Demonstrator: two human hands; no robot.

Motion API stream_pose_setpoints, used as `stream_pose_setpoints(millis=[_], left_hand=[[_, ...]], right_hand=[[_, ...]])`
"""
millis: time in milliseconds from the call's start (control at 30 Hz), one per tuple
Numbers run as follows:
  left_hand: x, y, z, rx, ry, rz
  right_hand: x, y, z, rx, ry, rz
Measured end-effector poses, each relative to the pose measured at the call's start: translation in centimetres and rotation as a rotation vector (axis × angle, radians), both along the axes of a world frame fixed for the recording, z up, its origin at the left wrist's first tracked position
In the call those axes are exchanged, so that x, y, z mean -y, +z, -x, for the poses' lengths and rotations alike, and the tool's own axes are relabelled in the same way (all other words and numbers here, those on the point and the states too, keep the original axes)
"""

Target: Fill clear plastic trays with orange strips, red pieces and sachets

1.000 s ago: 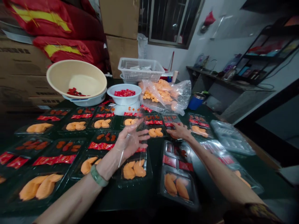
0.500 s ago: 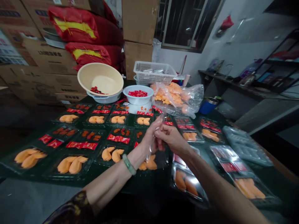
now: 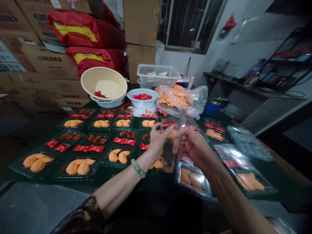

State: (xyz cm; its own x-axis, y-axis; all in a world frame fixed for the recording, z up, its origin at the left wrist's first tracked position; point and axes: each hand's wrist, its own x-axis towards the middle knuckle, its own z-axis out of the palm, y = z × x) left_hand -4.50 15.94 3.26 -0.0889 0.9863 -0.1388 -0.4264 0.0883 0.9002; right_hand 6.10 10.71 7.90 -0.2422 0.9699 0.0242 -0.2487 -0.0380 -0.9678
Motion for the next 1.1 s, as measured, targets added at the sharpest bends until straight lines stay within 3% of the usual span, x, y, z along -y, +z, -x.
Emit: stream_pose_setpoints(millis=[100, 200, 333, 433, 500, 600, 733, 833, 933, 1100], left_hand=[[-0.1, -0.4, 0.2, -0.118, 0.064, -0.111], [0.0, -0.7, 0.2, -0.236, -0.047, -0.147], [0.4, -2.3, -1.3, -0.436, -0.264, -0.061], [0.8, -3.7, -2.8, -0.464, -0.297, -0.027], [1.2, -3.8, -3.5, -0.459, -0.312, -0.036], [1.4, -2.0, -3.8, -0.378, -0.336, -0.073], [0.4, 2.3, -2.4, -0.226, -0.276, -0.151], [-1.0, 3.9, 0.6, -0.371, -0.154, -0.300], [-1.6, 2.5, 4.7, -0.673, -0.082, -0.334], [-1.3, -2.6, 9.4, -1.331, -0.097, -0.213]], right_hand=[[0.9, -0.3, -2.0, 0.218, -0.204, -0.010], [2.3, -1.2, -4.6, 0.350, -0.345, 0.004], [4.4, -4.3, -7.3, 0.419, -0.450, 0.128], [5.7, -7.0, -8.3, 0.419, -0.540, 0.205], [6.4, -7.8, -8.7, 0.342, -0.567, 0.214], [6.7, -6.8, -9.2, 0.135, -0.556, 0.205], [5.0, -3.2, -8.6, -0.048, -0.431, 0.124], [2.6, -2.1, -6.4, 0.026, -0.321, 0.101], [0.4, -3.7, -3.2, 0.216, -0.271, 0.182], [-2.2, -8.3, 0.4, 0.678, -0.296, 0.208]])
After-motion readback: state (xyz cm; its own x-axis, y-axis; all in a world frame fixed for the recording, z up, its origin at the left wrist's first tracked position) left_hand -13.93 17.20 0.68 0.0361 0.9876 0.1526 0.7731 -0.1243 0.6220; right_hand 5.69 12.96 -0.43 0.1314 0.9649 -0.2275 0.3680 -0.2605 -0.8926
